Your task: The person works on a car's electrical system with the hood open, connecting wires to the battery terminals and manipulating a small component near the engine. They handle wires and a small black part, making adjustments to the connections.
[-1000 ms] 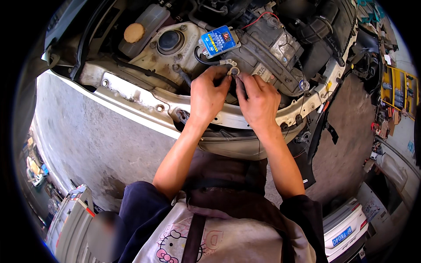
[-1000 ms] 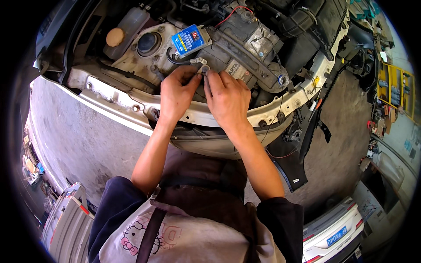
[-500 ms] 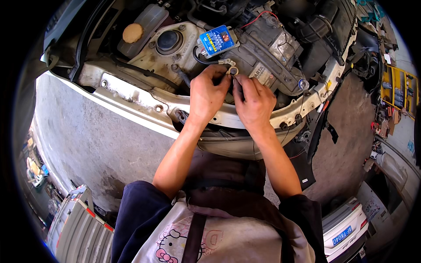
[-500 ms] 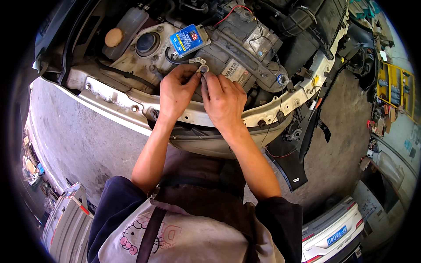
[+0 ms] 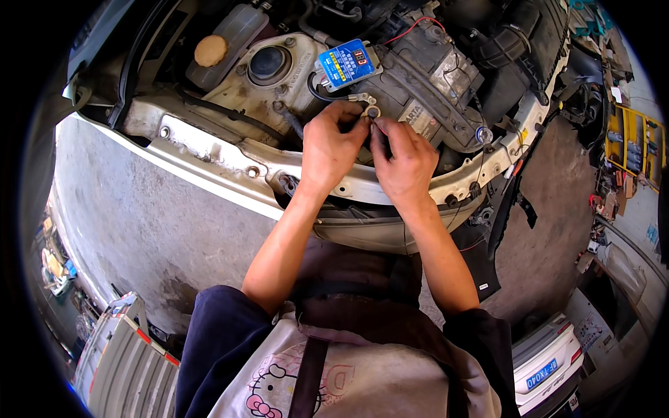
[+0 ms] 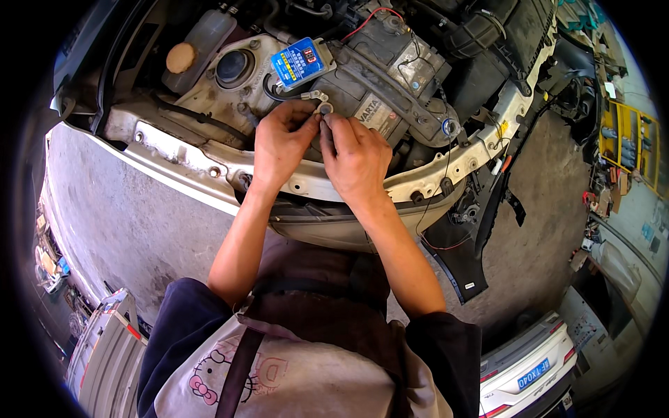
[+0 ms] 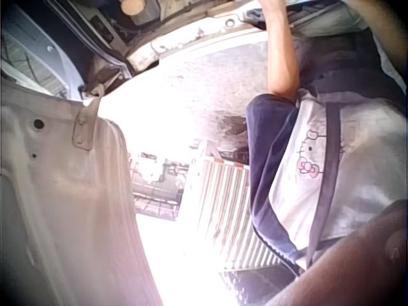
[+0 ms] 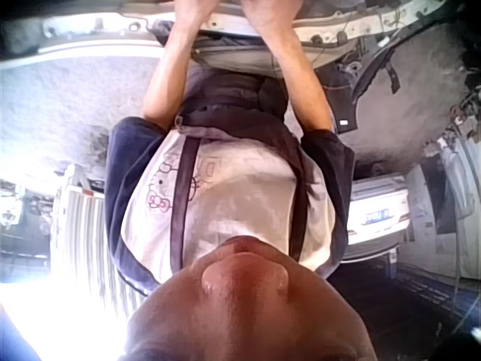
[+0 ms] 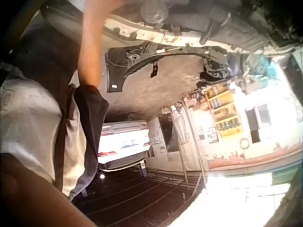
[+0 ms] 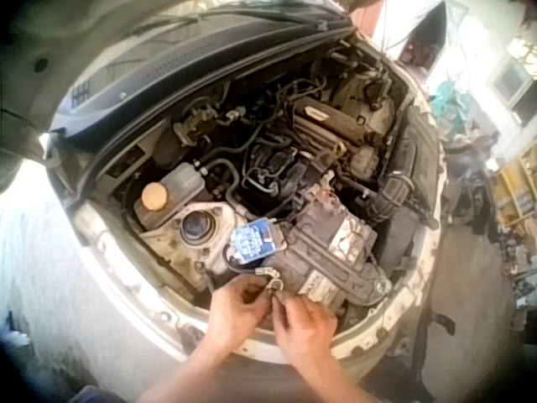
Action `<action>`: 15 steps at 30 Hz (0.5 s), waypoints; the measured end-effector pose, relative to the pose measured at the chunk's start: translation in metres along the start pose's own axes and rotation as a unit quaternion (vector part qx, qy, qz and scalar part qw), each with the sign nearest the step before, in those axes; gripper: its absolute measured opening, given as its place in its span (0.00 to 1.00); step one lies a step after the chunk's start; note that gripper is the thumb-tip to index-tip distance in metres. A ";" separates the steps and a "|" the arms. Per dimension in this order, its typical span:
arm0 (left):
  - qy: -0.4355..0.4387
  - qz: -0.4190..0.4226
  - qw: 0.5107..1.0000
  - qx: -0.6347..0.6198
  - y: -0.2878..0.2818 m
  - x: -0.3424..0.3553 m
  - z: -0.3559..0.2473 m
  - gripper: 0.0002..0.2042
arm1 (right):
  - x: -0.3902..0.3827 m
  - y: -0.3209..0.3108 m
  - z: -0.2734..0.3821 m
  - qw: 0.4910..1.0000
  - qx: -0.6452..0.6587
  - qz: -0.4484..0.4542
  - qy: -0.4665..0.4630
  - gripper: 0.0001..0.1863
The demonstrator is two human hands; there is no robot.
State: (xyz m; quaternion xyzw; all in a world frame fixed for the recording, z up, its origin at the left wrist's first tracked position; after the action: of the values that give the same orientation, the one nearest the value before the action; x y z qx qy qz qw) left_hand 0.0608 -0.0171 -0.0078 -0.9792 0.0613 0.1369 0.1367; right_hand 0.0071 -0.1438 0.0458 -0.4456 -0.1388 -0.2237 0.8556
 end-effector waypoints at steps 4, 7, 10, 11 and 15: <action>-0.013 0.025 0.999 -0.034 -0.002 0.002 0.005 0.11 | 0.000 0.000 0.000 1.000 -0.001 -0.016 -0.016 0.08; -0.035 0.025 0.998 -0.046 -0.004 0.002 0.004 0.11 | 0.001 0.001 0.003 1.000 -0.012 -0.013 -0.016 0.08; -0.045 0.025 0.997 -0.055 -0.004 0.002 0.004 0.10 | 0.001 0.001 0.003 1.000 -0.018 -0.010 -0.016 0.08; -0.045 0.027 0.997 -0.057 -0.003 0.002 0.005 0.10 | 0.000 0.002 0.002 1.000 -0.017 -0.008 -0.015 0.08; -0.045 0.023 0.998 -0.030 -0.003 0.005 0.001 0.09 | 0.000 0.002 0.000 1.000 -0.001 -0.019 -0.005 0.07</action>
State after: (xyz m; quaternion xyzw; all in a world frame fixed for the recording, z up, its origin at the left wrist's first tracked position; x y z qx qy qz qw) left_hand 0.0657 -0.0140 -0.0093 -0.9741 0.0734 0.1857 0.1062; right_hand 0.0084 -0.1427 0.0449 -0.4453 -0.1511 -0.2378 0.8499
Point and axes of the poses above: each hand's wrist, its own x-axis towards the middle knuckle, its own y-axis out of the palm, z = x × y, the point moved 7 cm from there along x, towards the middle knuckle, and after that the axes turned 6 degrees about -z, right-handed, at the moved point
